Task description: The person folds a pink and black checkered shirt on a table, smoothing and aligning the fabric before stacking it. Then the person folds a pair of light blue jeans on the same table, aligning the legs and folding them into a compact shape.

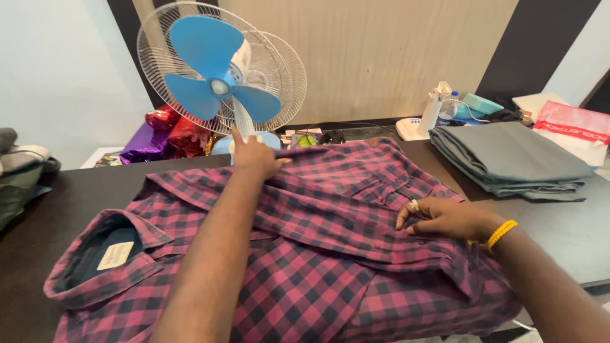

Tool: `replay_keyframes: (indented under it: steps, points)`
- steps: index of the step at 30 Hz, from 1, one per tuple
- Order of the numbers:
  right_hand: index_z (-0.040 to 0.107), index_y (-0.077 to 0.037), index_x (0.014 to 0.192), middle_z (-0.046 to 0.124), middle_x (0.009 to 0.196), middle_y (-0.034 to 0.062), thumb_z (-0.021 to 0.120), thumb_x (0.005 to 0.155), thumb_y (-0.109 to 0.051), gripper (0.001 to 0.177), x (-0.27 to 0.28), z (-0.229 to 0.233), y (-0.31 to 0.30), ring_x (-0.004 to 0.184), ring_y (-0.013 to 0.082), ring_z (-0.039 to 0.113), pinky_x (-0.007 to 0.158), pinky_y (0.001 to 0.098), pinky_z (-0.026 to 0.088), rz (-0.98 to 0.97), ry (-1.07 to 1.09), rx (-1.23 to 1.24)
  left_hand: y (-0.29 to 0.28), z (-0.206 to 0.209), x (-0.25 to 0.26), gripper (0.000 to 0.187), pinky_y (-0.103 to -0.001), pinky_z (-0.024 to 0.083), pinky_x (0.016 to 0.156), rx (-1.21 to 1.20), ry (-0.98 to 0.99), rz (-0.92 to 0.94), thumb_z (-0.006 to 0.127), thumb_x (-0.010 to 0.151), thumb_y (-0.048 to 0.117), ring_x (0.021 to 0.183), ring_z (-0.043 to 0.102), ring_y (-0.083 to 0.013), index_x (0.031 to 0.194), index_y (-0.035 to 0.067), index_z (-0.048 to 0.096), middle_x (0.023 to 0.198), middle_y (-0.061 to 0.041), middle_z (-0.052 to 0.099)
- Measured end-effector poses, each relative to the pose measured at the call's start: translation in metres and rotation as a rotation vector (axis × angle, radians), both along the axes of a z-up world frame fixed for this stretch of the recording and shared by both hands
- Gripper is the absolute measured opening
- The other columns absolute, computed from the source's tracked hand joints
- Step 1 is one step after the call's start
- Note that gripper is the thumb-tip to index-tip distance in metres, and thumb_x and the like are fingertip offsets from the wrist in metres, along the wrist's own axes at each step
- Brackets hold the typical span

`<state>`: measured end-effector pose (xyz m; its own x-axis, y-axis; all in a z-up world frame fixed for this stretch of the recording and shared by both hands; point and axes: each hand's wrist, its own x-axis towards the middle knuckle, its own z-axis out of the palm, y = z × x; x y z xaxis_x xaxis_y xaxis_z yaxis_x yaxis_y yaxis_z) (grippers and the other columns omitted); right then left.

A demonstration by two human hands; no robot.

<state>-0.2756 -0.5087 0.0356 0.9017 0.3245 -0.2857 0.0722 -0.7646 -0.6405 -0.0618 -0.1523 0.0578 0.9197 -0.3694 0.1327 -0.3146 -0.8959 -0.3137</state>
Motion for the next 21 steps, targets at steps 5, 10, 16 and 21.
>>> replay_keyframes:
  steps: [5, 10, 16, 21]
  points:
    - [0.073, -0.005, 0.115, 0.065, 0.097, -0.0028, 0.068, 0.094, -0.019, 0.026, 0.002, -0.022, -0.012, 0.091, 0.0056, 0.056, 0.082, 0.0251, 0.047, -0.056, 0.018, 0.279, 0.000, -0.034, 0.045, 0.033, -0.070, -0.001, 0.125, 0.080, -0.342, -0.037, 0.052, 0.103, 0.034, 0.137, 0.049, -0.0226, 0.118, 0.023, 0.079, 0.125, 0.002, 0.071]
    - [0.073, -0.008, 0.120, 0.065, 0.098, -0.0037, 0.069, 0.093, -0.020, 0.030, -0.001, -0.020, -0.009, 0.088, 0.0051, 0.055, 0.079, 0.0244, 0.047, -0.102, 0.067, 0.280, -0.014, -0.072, 0.081, 0.027, -0.060, 0.046, 0.095, -0.244, -0.343, 0.010, 0.056, 0.095, 0.024, 0.117, 0.063, -0.0306, 0.114, 0.023, 0.075, 0.122, -0.009, 0.065]
    - [0.066, -0.016, 0.135, 0.067, 0.126, -0.0031, 0.074, 0.085, -0.026, 0.052, -0.017, -0.001, 0.004, 0.116, 0.0074, 0.058, 0.099, 0.0267, 0.046, -0.123, 0.009, 0.116, -0.005, -0.061, 0.092, 0.021, -0.045, 0.061, 0.073, -0.346, -0.355, -0.080, 0.056, 0.102, 0.019, 0.092, 0.075, -0.0323, 0.113, 0.018, 0.074, 0.112, -0.012, 0.068]
    - [0.025, -0.013, 0.166, 0.038, 0.158, 0.0095, 0.080, 0.092, -0.026, 0.093, -0.019, 0.010, 0.010, 0.142, 0.0195, 0.036, 0.110, 0.0370, 0.031, 0.191, -0.287, 0.112, 0.006, -0.047, 0.078, 0.014, -0.043, 0.060, 0.083, -0.391, -0.548, -0.164, 0.061, 0.098, 0.018, 0.105, 0.072, -0.0321, 0.097, 0.014, 0.075, 0.119, -0.014, 0.066]
